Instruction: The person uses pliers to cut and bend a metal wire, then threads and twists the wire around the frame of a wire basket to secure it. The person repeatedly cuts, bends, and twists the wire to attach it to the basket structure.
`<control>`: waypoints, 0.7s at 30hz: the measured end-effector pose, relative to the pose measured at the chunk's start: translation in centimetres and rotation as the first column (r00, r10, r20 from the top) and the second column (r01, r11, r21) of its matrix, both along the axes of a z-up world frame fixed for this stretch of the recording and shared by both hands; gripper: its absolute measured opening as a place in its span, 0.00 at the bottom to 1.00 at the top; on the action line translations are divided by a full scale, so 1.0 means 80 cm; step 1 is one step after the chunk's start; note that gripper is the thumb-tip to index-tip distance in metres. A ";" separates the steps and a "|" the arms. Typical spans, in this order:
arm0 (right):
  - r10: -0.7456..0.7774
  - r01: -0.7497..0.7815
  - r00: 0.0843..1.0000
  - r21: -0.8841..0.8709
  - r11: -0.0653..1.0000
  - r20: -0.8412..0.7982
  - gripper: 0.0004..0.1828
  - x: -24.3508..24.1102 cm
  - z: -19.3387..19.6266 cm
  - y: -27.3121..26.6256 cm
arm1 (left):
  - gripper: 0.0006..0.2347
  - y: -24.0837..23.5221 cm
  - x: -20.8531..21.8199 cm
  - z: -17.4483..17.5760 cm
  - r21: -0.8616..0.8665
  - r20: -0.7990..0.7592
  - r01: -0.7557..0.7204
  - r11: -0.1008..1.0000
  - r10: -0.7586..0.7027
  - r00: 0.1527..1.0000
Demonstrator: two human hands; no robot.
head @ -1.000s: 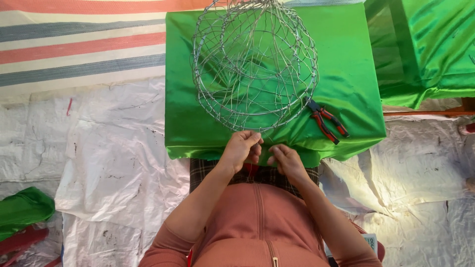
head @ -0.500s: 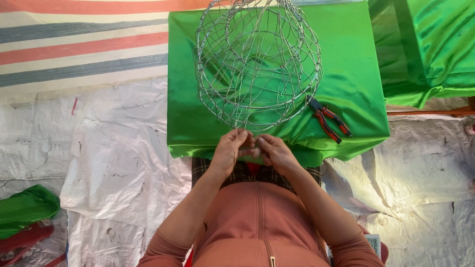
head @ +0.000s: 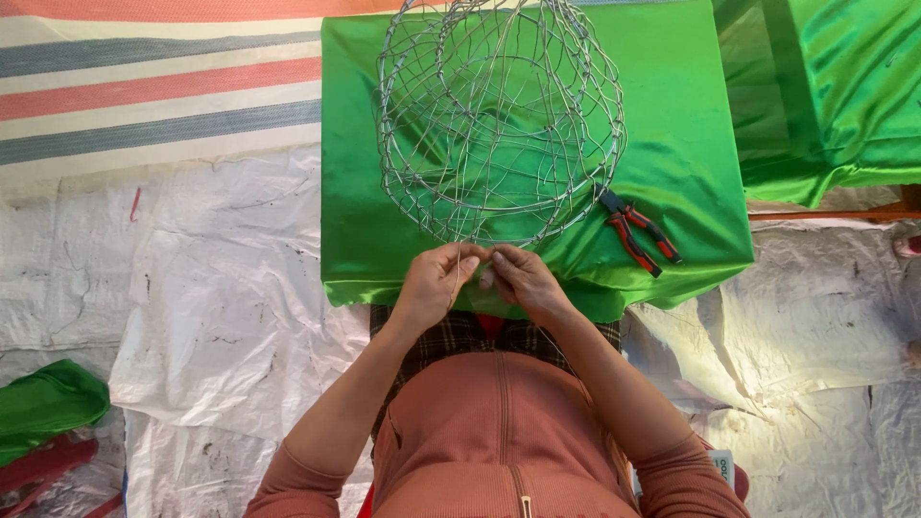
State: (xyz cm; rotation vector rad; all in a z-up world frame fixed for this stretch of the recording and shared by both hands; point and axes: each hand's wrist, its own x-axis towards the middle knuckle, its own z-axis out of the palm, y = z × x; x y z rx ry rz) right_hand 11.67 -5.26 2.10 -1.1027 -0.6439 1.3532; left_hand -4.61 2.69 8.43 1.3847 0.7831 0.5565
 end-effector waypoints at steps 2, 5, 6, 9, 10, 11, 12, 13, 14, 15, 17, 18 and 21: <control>-0.012 0.013 1.000 0.008 1.000 -0.010 0.13 -0.001 0.000 0.001 | 0.07 0.010 -0.003 0.007 0.182 -0.111 0.014 0.983 0.006 0.994; -0.020 0.020 1.000 0.025 0.999 -0.009 0.13 -0.002 0.001 0.000 | 0.11 0.019 0.000 0.017 0.457 -0.202 0.089 0.885 0.006 0.979; -0.018 0.017 1.000 0.034 0.999 0.004 0.13 -0.002 0.002 0.000 | 0.15 0.021 0.002 0.021 0.554 -0.189 0.127 0.823 -0.025 0.982; -0.028 0.029 0.999 0.026 0.999 -0.018 0.14 0.001 0.002 0.003 | 0.16 0.025 0.010 0.005 0.714 -0.264 0.216 0.666 -0.029 0.964; -0.028 0.029 0.999 0.025 0.999 -0.017 0.14 0.002 -0.009 0.000 | 0.16 0.019 0.016 0.001 0.713 -0.263 0.215 0.667 -0.029 0.964; -0.032 0.032 0.999 0.029 0.999 -0.022 0.14 0.004 -0.020 -0.002 | 0.10 0.013 0.022 -0.004 0.725 -0.241 0.174 0.667 0.010 0.970; -0.037 0.038 0.999 0.035 0.999 -0.028 0.14 0.006 -0.031 -0.003 | 0.04 0.009 0.029 -0.009 0.736 -0.219 0.133 0.664 0.048 0.975; -0.038 0.039 0.999 0.036 0.999 -0.027 0.14 0.007 -0.031 -0.002 | 0.04 0.010 0.029 -0.010 0.737 -0.218 0.133 0.663 0.047 0.975; -0.045 0.046 0.999 0.044 0.998 -0.029 0.13 0.006 -0.032 -0.003 | 0.05 0.011 0.029 -0.011 0.776 -0.224 0.102 0.622 0.120 0.967; -0.052 0.054 0.998 0.051 0.997 -0.031 0.13 0.005 -0.033 -0.005 | 0.06 0.011 0.028 -0.014 0.813 -0.225 0.075 0.577 0.193 0.955; -0.049 0.050 0.998 0.044 0.998 -0.030 0.13 0.007 -0.050 -0.009 | 0.14 0.008 0.026 -0.006 0.785 -0.341 0.193 0.588 0.150 0.928; -0.041 0.042 0.999 0.044 0.998 -0.026 0.13 0.009 -0.057 -0.008 | 0.21 0.009 0.024 -0.002 0.748 -0.448 0.304 0.590 0.111 0.887; -0.008 0.006 0.999 0.054 0.999 0.037 0.15 0.003 -0.021 -0.003 | 0.17 0.026 0.028 -0.018 0.506 -0.528 0.401 0.763 -0.093 0.844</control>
